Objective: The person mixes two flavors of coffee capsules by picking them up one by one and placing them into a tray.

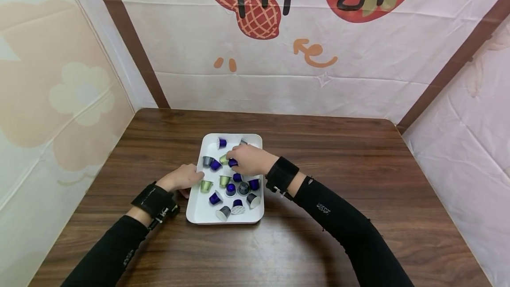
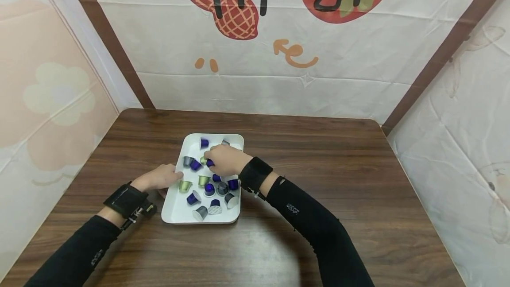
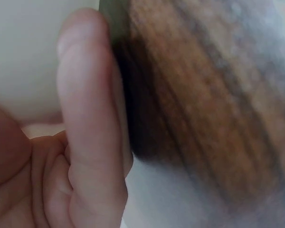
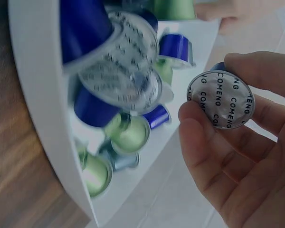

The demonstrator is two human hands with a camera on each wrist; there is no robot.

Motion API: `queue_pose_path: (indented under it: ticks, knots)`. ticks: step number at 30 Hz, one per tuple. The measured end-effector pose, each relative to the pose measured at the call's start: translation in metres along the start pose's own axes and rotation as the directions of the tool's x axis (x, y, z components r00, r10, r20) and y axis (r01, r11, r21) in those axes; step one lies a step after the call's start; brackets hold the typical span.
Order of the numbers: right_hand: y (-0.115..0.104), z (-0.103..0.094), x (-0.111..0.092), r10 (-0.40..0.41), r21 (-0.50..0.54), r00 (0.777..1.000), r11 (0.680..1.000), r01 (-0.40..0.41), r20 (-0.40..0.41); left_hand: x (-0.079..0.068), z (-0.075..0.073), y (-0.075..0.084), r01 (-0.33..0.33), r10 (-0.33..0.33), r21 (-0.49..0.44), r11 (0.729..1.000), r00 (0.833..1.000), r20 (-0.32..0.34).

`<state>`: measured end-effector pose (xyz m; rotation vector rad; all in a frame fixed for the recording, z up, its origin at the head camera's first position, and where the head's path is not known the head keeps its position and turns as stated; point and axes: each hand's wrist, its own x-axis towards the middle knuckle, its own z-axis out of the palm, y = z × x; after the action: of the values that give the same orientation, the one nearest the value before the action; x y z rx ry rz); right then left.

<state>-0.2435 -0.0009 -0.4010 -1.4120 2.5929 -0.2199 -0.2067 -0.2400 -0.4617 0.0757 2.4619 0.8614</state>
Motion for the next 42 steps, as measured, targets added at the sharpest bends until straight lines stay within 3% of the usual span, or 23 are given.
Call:
queue_pose_path:
  ticks: [13, 21, 34, 42]
  knots:
    - [-0.006, 0.003, 0.008, -0.008, -0.014, 0.999, 1.000, 0.009, 0.040, 0.002, 0.003, 0.008, 0.013, -0.013, 0.028, 1.000, 1.000, 0.011]
    - [-0.002, -0.006, -0.001, -0.001, 0.024, 1.000, 1.000, 0.000, 0.021, 0.003, 0.003, 0.008, 0.005, -0.005, 0.016, 1.000, 1.000, 0.017]
    - [0.033, -0.007, -0.047, 0.045, 0.062, 0.997, 0.997, -0.042, -0.064, 0.000, 0.005, 0.002, -0.020, 0.020, 0.024, 1.000, 1.000, 0.002]
    - [0.066, -0.007, -0.097, 0.119, 0.047, 0.982, 0.992, -0.113, -0.145, -0.002, 0.001, 0.003, 0.002, -0.002, 0.001, 1.000, 1.000, 0.009]
